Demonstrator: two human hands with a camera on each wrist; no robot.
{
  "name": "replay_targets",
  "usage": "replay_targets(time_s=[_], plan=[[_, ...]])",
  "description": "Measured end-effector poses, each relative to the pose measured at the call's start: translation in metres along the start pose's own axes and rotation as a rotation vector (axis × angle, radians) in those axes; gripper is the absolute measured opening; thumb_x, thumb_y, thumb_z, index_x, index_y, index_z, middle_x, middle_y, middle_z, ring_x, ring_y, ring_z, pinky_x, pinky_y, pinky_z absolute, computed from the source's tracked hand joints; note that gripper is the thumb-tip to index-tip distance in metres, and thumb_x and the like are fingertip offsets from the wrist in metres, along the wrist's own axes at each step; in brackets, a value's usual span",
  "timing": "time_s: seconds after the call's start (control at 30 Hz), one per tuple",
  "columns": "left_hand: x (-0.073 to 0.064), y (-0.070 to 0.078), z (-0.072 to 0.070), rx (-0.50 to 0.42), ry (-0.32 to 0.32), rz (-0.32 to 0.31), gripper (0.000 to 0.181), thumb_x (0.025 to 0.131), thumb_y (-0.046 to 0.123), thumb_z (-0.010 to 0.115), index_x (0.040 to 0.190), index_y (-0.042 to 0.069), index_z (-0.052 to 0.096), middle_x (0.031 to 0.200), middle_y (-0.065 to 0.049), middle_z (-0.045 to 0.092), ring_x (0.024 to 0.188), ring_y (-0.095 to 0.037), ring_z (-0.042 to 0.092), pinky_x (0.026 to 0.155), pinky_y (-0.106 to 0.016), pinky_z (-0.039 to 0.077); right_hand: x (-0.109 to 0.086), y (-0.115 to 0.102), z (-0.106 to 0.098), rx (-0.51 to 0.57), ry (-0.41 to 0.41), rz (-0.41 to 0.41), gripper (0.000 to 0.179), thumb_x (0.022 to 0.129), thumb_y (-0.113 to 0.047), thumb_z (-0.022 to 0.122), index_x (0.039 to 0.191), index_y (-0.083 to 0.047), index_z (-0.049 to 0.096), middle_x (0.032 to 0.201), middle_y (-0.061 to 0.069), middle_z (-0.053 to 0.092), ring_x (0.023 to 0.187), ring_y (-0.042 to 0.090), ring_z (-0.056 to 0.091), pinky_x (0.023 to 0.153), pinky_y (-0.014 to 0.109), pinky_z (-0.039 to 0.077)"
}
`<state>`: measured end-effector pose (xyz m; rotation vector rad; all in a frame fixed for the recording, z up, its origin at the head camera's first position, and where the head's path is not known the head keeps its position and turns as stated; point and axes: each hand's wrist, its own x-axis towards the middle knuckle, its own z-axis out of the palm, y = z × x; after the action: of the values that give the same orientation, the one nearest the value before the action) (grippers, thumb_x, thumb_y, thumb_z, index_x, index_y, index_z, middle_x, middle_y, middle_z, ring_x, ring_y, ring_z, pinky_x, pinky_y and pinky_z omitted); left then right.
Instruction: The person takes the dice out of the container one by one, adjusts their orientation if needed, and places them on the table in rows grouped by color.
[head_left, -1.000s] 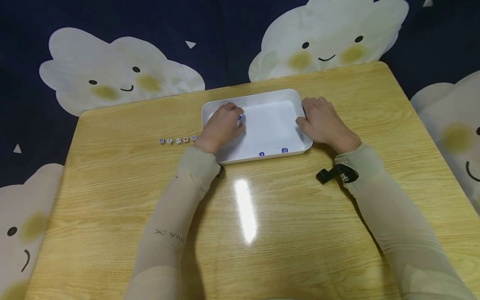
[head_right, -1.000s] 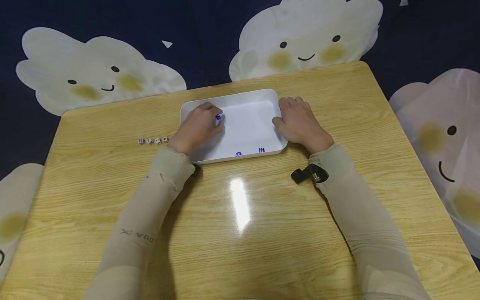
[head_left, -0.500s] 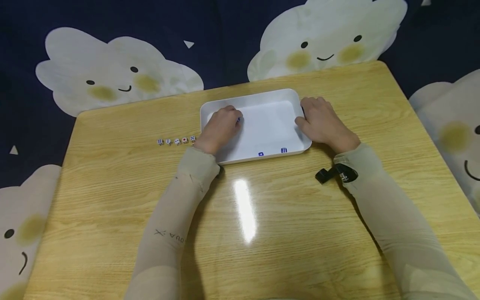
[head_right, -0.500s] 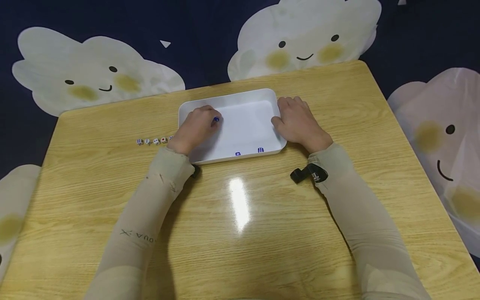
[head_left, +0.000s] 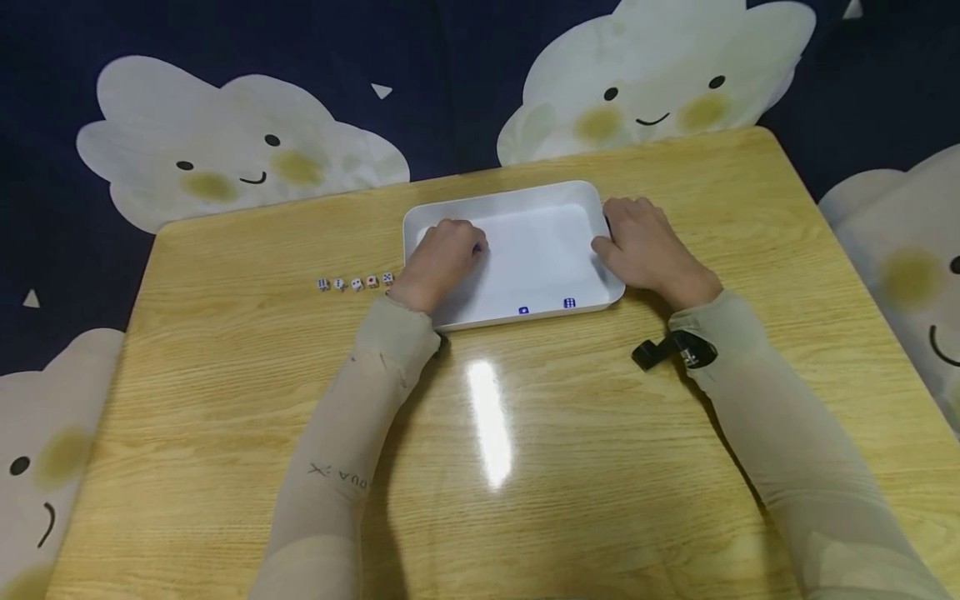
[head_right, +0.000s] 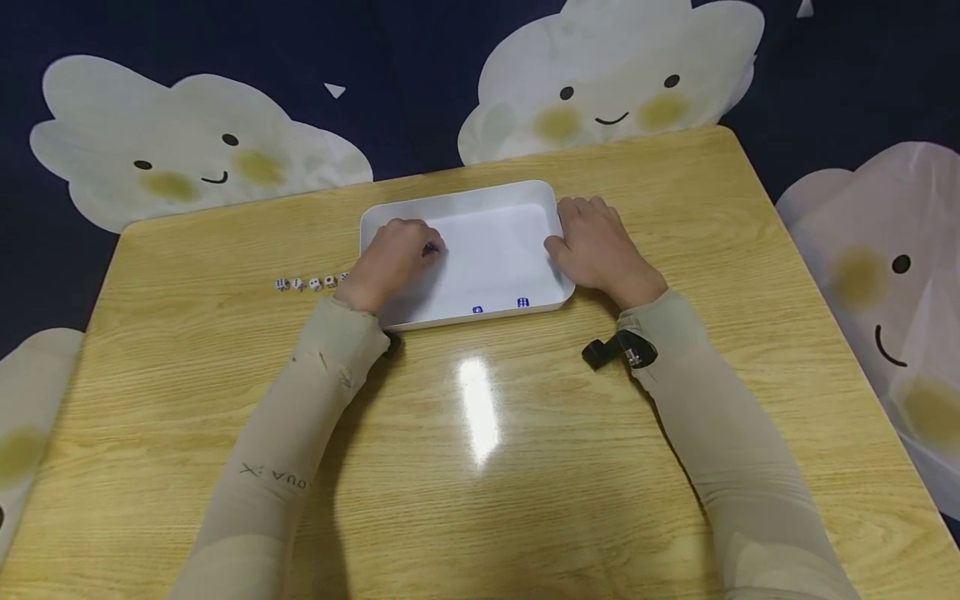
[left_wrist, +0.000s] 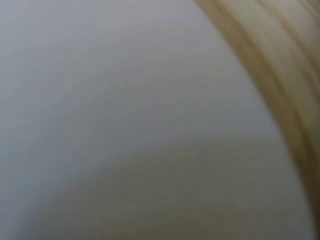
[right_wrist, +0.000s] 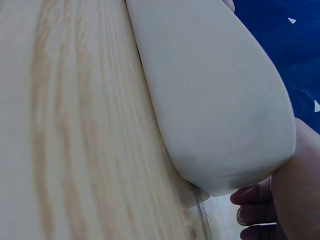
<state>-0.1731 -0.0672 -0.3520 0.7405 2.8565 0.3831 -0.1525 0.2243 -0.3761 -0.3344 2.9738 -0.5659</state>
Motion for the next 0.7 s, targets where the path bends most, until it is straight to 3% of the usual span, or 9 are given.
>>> replay_targets(time_s=[0.7], plan=[[-0.022,0.0,-0.014,-0.039,0.065,0.012,0.021,0.101,0.004,0.062,0.113,0.005,0.08,0.12,-0.01,0.078,0.116,-0.025,0.073,0.101,-0.036,0.059,0.0,0.001,0.001,-0.015,0.036,-0.032,0.032,0.1,-0.024,0.041,0.107,0.004,0.055,0.097,0.022,0.056,0.09,0.037,0.044,0.077,0.044,0.033]])
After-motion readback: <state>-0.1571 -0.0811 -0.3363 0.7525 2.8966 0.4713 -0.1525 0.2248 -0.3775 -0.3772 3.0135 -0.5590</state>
